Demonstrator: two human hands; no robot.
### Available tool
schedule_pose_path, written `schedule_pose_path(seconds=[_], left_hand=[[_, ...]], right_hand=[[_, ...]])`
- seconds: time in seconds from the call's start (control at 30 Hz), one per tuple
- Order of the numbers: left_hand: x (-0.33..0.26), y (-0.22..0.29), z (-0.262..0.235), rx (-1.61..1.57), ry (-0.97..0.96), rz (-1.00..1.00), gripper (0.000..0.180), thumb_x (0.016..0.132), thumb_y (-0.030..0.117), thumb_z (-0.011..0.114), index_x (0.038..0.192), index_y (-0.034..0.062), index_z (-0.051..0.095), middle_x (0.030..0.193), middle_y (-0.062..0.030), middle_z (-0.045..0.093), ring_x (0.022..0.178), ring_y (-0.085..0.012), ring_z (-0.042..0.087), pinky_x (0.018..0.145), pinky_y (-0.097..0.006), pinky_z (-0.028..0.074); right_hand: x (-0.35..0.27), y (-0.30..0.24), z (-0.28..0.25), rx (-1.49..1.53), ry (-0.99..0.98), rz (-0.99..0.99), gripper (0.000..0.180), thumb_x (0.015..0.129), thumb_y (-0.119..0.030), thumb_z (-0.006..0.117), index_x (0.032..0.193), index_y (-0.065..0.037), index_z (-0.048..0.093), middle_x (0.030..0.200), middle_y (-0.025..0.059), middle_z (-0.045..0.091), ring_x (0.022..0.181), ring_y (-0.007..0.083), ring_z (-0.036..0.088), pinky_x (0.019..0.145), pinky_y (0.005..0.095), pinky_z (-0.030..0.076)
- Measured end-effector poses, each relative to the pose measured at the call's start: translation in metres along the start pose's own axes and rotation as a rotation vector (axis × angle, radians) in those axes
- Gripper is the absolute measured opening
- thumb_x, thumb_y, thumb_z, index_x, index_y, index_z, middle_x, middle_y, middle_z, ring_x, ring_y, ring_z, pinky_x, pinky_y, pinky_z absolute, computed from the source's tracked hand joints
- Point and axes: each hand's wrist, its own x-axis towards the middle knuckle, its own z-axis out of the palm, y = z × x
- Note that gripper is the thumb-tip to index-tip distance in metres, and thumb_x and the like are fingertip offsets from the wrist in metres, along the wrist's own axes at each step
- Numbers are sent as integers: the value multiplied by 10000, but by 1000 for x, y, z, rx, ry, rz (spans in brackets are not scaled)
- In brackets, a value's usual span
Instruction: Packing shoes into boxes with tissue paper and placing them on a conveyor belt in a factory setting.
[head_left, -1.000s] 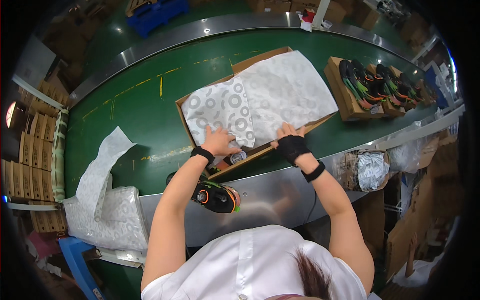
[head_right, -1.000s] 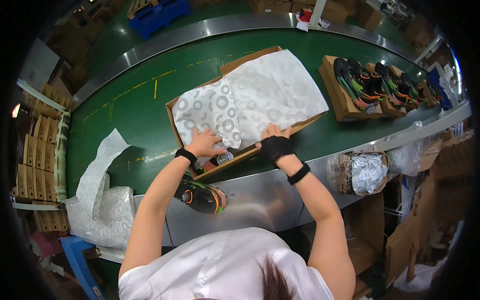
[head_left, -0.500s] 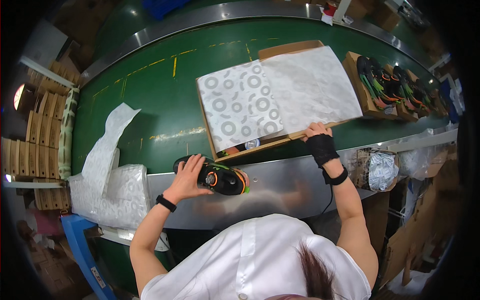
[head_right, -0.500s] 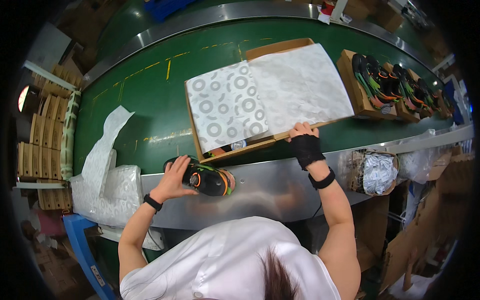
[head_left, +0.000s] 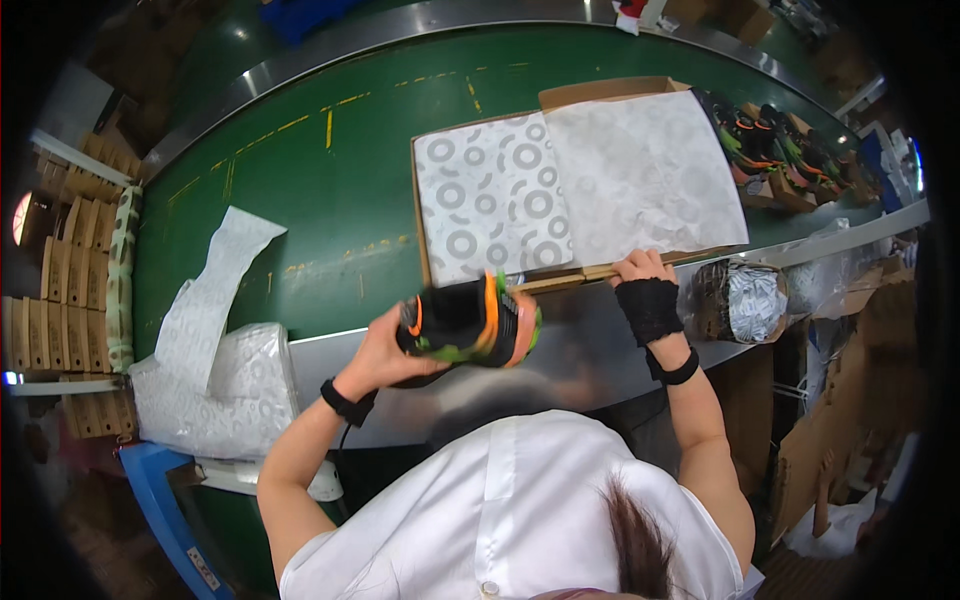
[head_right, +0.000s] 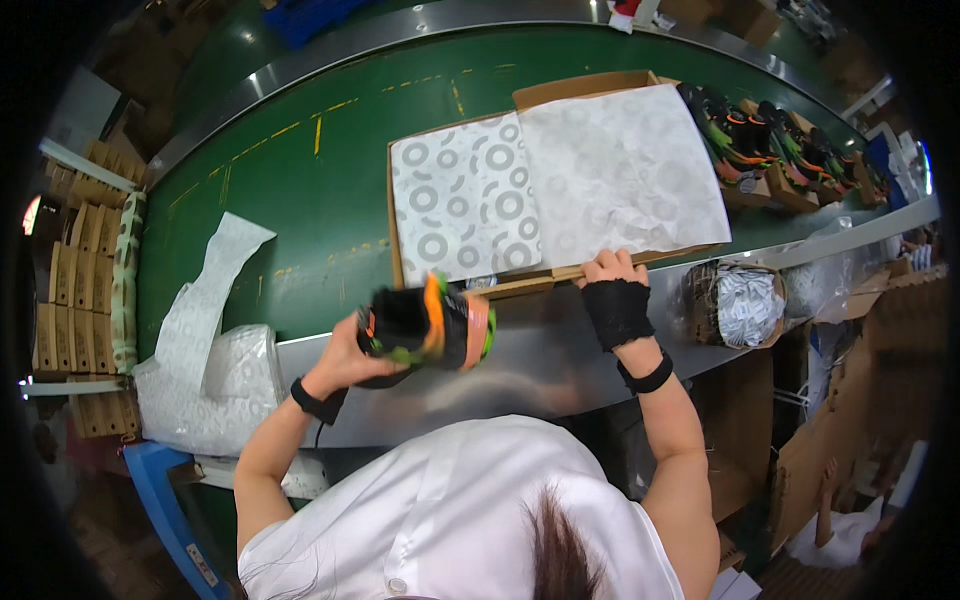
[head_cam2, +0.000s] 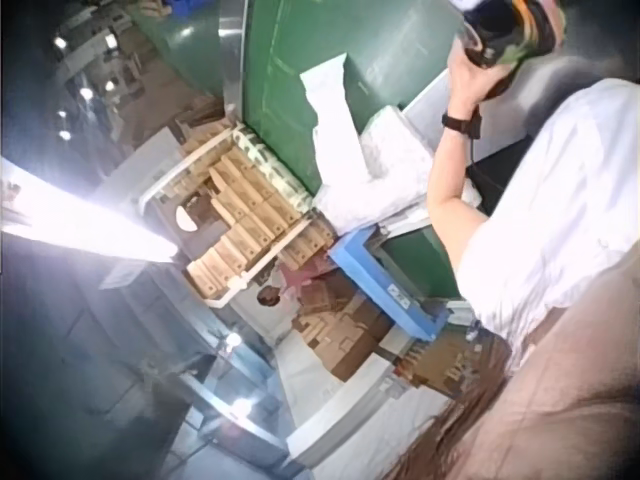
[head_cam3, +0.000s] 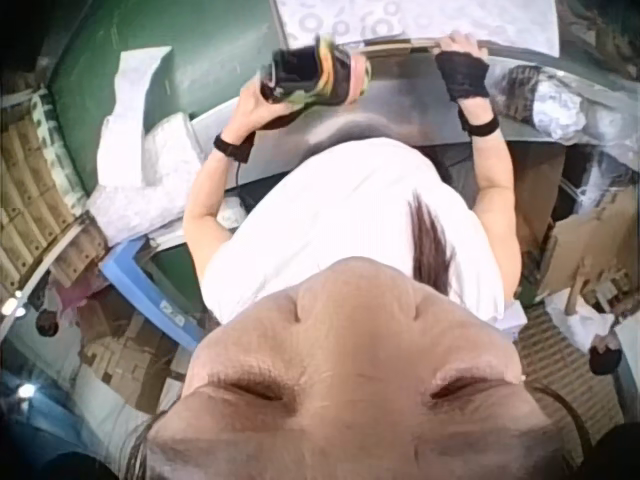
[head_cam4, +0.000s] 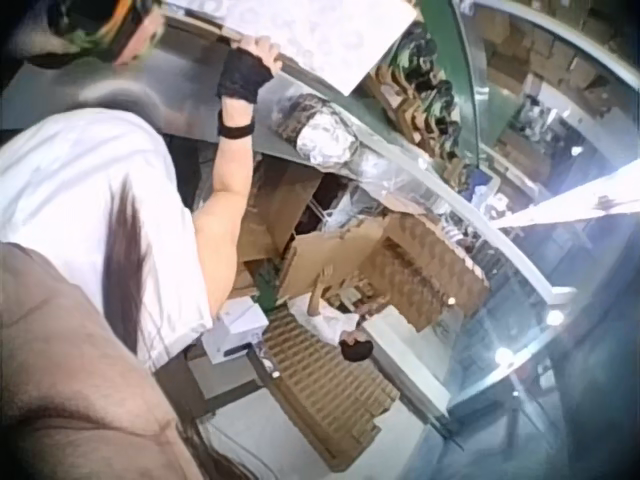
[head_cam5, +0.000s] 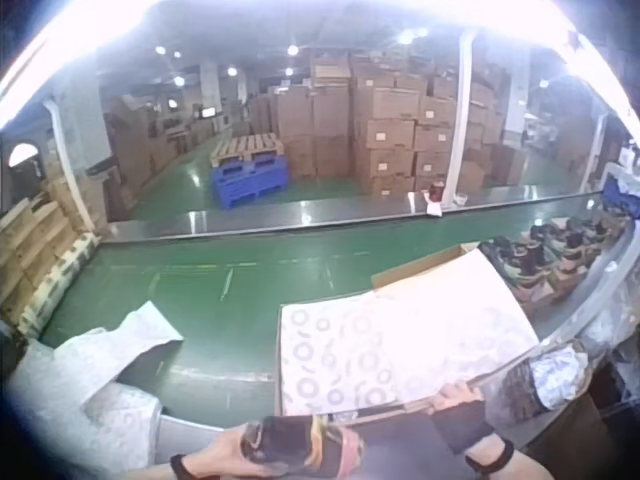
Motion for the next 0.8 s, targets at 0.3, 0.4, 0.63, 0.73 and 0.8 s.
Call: schedule_pose_path(seconds=[0.3,0.4,0.63,0.73,0.8], left_hand=[[108,9,17,-752,117,-97,450,695,185,692,1055,1,496,986,-68,568,876,-164,559,793,-269,442],[159,-15,31,-1022,75,-304,479,750,332,629,1099,38,483,1008,-81,564,917,-191,551,808,-315,442],[234,-79,75,-647,-278,-961,754,777,606,408,1292,74,260,1236,-227,372,1064,-438,425,776,-557,414],[244,-85,95,-595,-99,-821,791,780,588,421,1280,5,231,1226,-297,338,1053,-467,422,761,-565,422],[245,-91,94,-569,-82,-814,807,782,572,437,1275,-25,211,1215,-316,338,1041,-469,431,751,-566,426]], right_hand=[[-6,-7,-5,37,157,-47,129,563,-133,657,675,-130,593,705,-17,543,755,186,505,600,346,374],[-6,-15,-9,84,197,-88,130,559,-131,657,666,-121,584,713,-17,561,733,180,508,584,339,365],[5,-19,4,148,280,-201,96,573,-96,636,632,-113,561,651,-13,549,683,181,504,577,346,358],[12,-33,0,305,290,-353,94,570,-82,624,622,-110,551,595,4,506,642,183,492,606,361,359],[15,-41,-3,341,253,-494,97,587,-113,647,617,-111,555,570,15,503,613,188,502,591,353,377]])
